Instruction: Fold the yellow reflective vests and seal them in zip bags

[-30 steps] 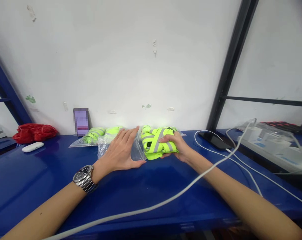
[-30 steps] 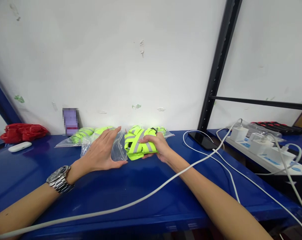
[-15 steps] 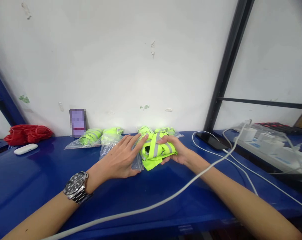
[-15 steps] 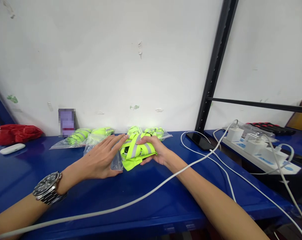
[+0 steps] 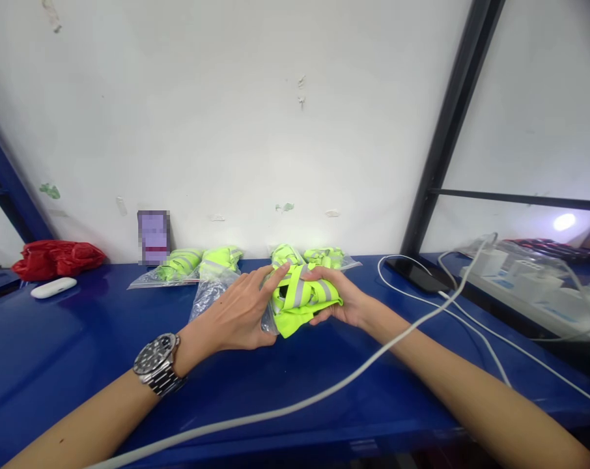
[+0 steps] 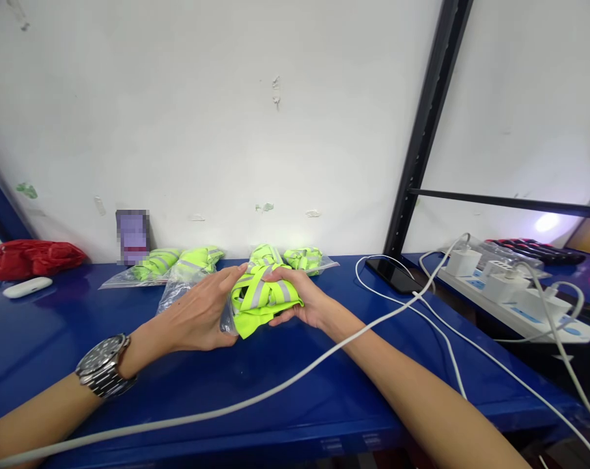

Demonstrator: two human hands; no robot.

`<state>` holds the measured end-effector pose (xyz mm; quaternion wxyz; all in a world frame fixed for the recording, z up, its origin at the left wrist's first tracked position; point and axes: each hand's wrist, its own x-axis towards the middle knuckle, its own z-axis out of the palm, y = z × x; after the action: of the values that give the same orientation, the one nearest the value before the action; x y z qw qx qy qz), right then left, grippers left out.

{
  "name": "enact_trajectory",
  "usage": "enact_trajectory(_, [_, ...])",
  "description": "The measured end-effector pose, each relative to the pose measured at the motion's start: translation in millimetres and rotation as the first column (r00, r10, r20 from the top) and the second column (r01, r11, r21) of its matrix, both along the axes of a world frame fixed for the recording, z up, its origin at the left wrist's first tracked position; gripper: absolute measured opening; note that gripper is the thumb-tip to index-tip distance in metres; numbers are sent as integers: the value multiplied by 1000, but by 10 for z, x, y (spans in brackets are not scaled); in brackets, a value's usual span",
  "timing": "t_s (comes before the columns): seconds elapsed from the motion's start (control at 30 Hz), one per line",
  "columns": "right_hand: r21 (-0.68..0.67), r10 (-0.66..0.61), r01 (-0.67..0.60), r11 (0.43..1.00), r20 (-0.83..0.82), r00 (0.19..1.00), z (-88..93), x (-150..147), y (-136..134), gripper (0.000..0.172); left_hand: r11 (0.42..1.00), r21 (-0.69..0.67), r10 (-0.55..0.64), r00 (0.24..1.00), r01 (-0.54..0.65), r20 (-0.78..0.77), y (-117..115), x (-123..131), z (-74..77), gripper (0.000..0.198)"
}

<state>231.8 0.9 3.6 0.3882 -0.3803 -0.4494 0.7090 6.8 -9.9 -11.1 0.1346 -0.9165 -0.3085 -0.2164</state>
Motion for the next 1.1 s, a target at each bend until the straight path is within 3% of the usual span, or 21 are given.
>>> enact_trajectory(0.27, [52, 2, -1, 999, -20, 1000, -121, -71, -13, 29, 995, -78, -52, 992, 62, 119, -17, 47, -21, 119])
enact_trajectory(0.47, [128, -68, 72, 989, -35, 997, -152, -169, -78, 34, 994, 20, -106, 979, 104, 172, 36, 73, -60, 117])
enact_trajectory(0.63, [148, -114, 115, 982, -12, 993, -178, -175, -34, 34, 998, 25, -65, 993, 63, 99, 41, 61, -70, 118])
enact_trajectory(0.87, [121, -86, 86, 989, -2, 996, -161, -102, 12, 31, 987, -156, -33, 999, 33, 3, 60, -146, 105, 121])
enact_trajectory(1.0, [60, -39, 37, 997, 33, 999, -134, -81, 6, 31, 985, -118, 113, 990, -122, -86, 123, -213, 117, 93])
enact_trajectory(1.1, [23, -8, 6, 1000, 61, 998, -104, -68, -2, 31, 986, -65, 144, 981, -153, -128, 141, -199, 123, 81])
